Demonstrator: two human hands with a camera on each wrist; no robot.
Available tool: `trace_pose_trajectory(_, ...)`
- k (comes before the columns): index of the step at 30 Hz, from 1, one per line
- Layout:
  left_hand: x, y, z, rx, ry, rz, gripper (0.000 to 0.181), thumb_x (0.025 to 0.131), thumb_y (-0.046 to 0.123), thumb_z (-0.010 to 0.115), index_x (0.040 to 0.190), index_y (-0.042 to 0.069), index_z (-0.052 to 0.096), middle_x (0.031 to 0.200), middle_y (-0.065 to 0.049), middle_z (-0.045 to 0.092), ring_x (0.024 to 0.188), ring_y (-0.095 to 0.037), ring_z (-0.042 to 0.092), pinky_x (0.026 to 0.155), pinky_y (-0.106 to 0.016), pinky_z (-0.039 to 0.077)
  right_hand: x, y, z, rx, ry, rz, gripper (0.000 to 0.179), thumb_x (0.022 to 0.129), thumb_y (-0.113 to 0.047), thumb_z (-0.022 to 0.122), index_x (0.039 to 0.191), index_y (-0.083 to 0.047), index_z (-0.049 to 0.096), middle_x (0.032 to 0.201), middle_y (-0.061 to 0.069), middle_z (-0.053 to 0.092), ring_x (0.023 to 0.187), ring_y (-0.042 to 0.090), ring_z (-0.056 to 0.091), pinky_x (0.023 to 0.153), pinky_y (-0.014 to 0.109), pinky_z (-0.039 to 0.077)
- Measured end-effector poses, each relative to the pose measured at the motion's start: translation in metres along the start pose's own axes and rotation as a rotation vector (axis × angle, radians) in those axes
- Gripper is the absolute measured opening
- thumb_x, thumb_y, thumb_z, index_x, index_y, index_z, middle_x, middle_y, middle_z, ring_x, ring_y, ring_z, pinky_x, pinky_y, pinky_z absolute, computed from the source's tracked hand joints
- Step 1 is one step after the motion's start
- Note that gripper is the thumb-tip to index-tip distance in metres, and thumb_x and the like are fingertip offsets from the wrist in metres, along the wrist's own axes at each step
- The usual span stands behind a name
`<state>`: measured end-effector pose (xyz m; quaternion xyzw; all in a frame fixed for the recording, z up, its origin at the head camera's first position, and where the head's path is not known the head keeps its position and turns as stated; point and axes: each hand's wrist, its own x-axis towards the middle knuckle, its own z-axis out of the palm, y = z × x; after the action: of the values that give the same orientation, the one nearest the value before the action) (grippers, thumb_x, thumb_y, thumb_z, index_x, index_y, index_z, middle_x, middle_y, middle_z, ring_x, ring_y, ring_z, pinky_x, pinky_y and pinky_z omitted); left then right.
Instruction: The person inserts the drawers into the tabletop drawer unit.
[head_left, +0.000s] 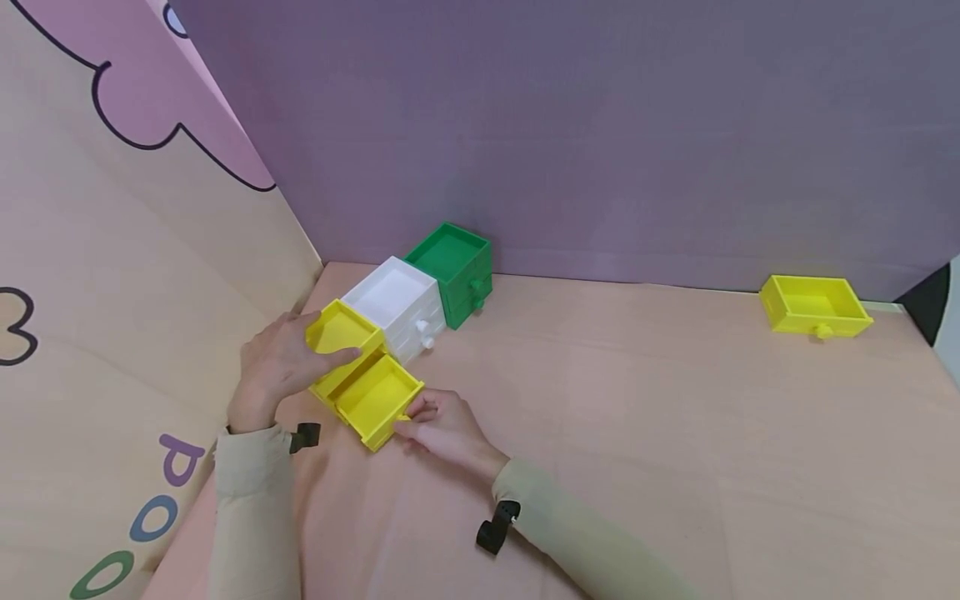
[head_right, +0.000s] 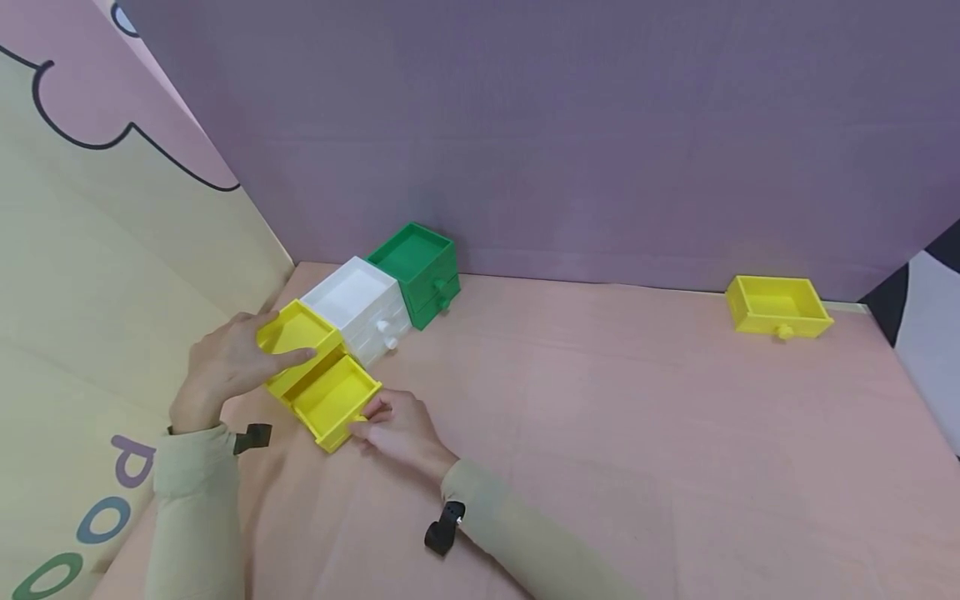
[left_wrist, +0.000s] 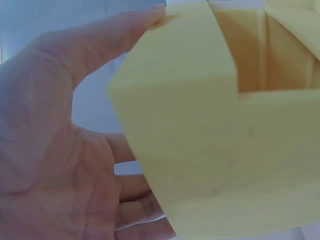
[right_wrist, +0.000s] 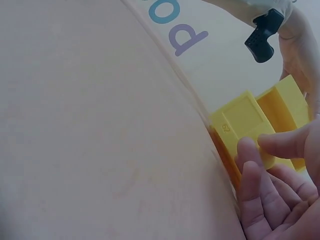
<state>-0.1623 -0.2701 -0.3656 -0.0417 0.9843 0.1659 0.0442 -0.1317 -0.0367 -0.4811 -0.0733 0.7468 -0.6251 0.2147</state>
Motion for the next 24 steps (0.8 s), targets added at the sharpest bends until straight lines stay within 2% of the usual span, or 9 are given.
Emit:
trace_pose_trajectory(12,0.000,-0.002,0.000,0.005,0.005,0.007,0.098,0.091,0.064,0.070,0.158,-0.003,0.045,0.152,-0.034,0.051,0.120,-0.048,0.059,0.098,-0.065,0.052,0.009,-0.003,0.005,-0.053,-0.007,0.054,0.015,0.094,-0.019,0.080,0.101,-0.010,0.071,0.084,0.005,0.079,0.067,0.018,0.072,0.062,0.025,0.056)
trace_pose_trajectory(17,0.000,-0.003,0.000,-0.002,0.008,0.001,0.097,0.091,0.064,0.070,0.158,-0.002,0.046,0.151,-0.033,0.052,0.119,-0.047,0.060,0.097,-0.065,0.053,0.015,-0.003,0.005,-0.116,-0.012,0.025,0.011,0.097,-0.020,0.077,0.102,-0.012,0.073,0.079,0.003,0.077,0.063,0.016,0.068,0.058,0.024,0.055)
trace_pose_trajectory(21,0.001,-0.002,0.001,0.002,-0.004,-0.008,0.097,0.091,0.065,0.069,0.159,-0.001,0.045,0.155,-0.033,0.049,0.123,-0.048,0.058,0.099,-0.066,0.051,0.016,-0.001,0.001,-0.212,0.007,-0.035,0.014,0.096,-0.023,0.079,0.105,-0.013,0.076,0.087,-0.001,0.079,0.072,0.013,0.072,0.069,0.027,0.060)
trace_pose_trajectory(24,0.001,-0.001,0.001,0.006,-0.002,-0.007,0.097,0.091,0.064,0.070,0.159,0.000,0.045,0.155,-0.033,0.049,0.123,-0.048,0.058,0.099,-0.065,0.052,0.015,-0.002,-0.004,-0.348,0.019,-0.088,0.017,0.095,-0.027,0.080,0.108,-0.015,0.079,0.096,-0.005,0.080,0.086,0.011,0.073,0.083,0.031,0.061)
